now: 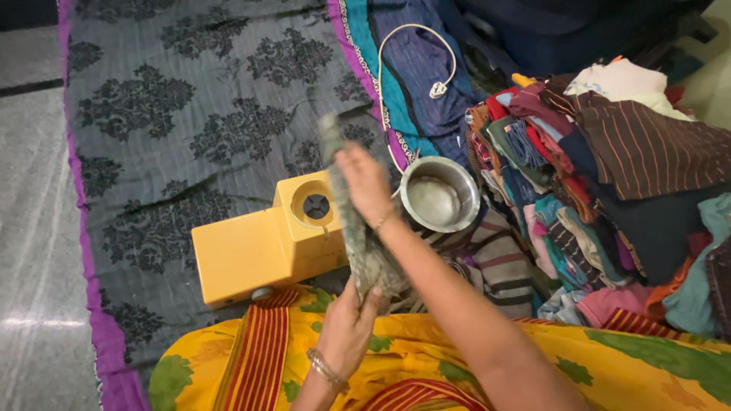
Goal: The person wipes the exterior and interior of a yellow electric mixer base using a grey cloth.
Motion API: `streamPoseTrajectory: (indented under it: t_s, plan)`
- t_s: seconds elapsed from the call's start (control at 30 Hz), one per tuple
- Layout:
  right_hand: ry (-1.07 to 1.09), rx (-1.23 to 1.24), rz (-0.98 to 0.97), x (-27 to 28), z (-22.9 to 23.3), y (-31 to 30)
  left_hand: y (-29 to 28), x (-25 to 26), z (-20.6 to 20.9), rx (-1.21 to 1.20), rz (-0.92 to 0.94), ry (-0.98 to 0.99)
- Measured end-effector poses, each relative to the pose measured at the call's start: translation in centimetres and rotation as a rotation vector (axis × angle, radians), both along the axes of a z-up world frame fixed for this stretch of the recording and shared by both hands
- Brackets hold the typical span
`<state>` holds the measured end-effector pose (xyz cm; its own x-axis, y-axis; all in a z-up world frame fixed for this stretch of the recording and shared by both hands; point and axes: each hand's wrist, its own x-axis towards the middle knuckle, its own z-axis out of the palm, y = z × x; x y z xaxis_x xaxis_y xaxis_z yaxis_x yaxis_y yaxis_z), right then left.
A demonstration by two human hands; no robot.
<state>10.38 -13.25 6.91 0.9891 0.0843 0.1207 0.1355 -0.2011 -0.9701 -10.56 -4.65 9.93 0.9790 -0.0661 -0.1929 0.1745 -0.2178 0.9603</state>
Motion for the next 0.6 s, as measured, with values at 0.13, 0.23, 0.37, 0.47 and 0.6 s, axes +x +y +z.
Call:
streamPoseTrajectory:
  t_s: [0.13, 0.23, 0.37, 0.47, 0.6]
  plan:
    - [-0.262, -0.191, -0.016, -0.9, -3.9, 1.2, -0.6, 1.0, -1.4, -0.038, 0.026, -0.09]
    - [-0.086, 0.037, -0.079, -2.2, -9.0, -0.3, -1.2, 0.9, -3.6, 0.122, -0.032, 0.136]
    - [-0.046, 0.082, -0.183, -4.3, -19.2, -2.6, -2.1, -0.1, -5.7, 0.115, -0.063, 0.044]
    - [0.042, -0.178, -0.237, -7.3, -22.6, -4.1, -2.6, -0.8, -5.9, 0.099, -0.143, 0.164]
    - [0.009, -0.037, -0.307, -7.2, -20.9, -5.8, -2.2, -2.2, -4.4, 0.083, -0.149, -0.033]
